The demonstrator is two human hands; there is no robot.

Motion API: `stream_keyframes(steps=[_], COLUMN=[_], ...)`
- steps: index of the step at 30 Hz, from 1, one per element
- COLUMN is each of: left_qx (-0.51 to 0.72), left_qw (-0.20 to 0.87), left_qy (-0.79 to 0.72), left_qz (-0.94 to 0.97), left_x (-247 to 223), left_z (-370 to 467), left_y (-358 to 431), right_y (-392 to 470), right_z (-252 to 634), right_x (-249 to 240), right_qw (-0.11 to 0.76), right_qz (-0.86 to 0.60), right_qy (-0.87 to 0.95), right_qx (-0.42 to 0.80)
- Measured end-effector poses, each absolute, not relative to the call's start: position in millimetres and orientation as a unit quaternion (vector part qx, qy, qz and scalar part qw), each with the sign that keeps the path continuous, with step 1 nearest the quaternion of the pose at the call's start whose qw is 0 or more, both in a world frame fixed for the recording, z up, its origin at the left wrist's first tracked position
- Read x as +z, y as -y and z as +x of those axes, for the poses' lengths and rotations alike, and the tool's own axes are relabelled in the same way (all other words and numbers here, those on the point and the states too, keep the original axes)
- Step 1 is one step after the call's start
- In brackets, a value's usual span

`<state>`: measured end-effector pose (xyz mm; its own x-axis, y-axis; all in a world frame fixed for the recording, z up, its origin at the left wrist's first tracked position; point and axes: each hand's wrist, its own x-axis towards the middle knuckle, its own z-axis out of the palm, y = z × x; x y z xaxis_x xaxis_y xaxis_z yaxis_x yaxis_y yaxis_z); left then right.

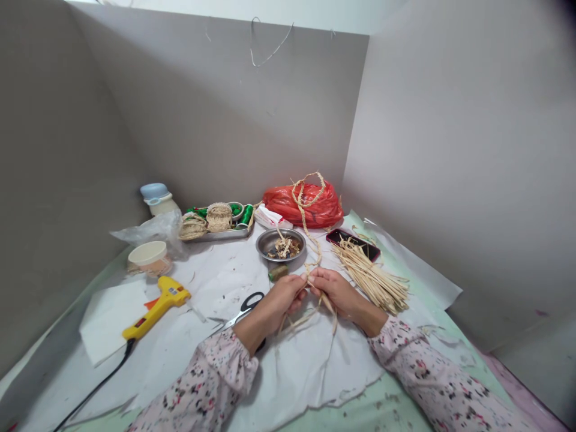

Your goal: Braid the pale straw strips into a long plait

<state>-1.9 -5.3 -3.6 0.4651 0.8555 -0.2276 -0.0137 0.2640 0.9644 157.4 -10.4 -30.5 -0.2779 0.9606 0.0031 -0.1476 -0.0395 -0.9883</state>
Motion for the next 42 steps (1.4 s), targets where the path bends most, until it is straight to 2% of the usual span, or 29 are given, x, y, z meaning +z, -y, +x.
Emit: stream_keyframes(steps=[6,16,26,30,37,42], left_qx=[0.263,0.296,0.327,0.339,0.356,0.359], left_qw=[0.699,0.659,0.593,0.585,0.585,0.631], left_qy=[-0.393,-0.413,-0.496,-0.499,-0.478,-0.468], left_qz=[0.536,0.555,0.544,0.542,0.551,0.504], left_x=[0,-1,-8,-8,-13,-11], left_z=[-5,-5,-3,-3,-3,-3], left_y=[7,6,3,4,3,2], right_y=[9,13,10,22,35,36], right_z=[158,159,159,152,145,143], right_x=[-30,-21,-27,-22,-21,-22], right_qw=[0.456,0.44,0.427,0.434,0.325,0.287], right_qz=[-0.392,-0.425,-0.502,-0.479,-0.407,-0.374], right_qy=[0.534,0.579,0.677,0.73,0.852,0.872], right_qx=[0.595,0.539,0.327,0.222,-0.041,-0.128])
